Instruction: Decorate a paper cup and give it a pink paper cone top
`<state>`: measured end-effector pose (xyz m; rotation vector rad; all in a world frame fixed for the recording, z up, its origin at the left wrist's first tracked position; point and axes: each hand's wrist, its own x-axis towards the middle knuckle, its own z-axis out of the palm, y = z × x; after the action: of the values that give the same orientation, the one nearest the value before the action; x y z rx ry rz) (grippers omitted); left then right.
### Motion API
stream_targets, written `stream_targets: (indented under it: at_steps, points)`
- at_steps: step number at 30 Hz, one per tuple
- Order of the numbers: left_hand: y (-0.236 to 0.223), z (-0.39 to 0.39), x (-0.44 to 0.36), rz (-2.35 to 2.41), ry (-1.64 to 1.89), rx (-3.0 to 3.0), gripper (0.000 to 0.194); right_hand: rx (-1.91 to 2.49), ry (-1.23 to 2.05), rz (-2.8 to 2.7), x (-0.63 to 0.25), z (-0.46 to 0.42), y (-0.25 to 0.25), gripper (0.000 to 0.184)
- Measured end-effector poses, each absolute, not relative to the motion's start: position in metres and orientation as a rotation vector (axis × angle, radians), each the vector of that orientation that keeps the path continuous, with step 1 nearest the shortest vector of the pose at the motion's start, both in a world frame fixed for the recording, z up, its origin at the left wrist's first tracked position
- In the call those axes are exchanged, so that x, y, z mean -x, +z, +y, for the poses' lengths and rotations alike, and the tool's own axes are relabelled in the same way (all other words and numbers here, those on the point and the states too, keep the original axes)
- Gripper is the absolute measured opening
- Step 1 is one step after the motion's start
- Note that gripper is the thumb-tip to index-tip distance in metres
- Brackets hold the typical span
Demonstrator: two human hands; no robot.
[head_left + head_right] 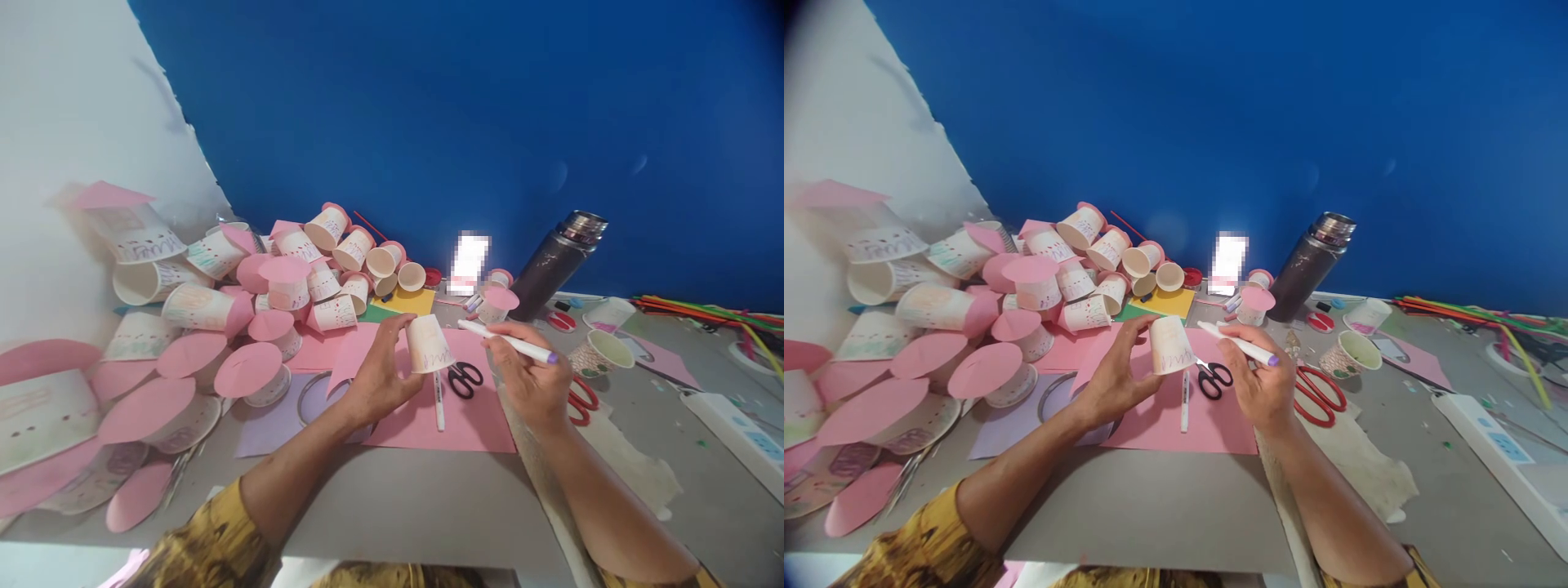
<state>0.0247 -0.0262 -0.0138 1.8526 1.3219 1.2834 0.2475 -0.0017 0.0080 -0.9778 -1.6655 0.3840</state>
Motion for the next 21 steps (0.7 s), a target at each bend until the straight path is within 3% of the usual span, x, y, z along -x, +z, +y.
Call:
stream_targets:
  at_steps: [10, 21]
  points:
    - [-0.019, -0.014, -0.017, 0.851, 1.392, -1.275, 0.076, 1.315, 0.487, -2.140, -0.263, 0.036, -0.016, 0.056]
    - [-0.016, -0.017, -0.009, 0.780, 1.232, -1.030, 0.091, 1.133, 0.226, -2.277, -0.277, 0.052, -0.050, 0.021]
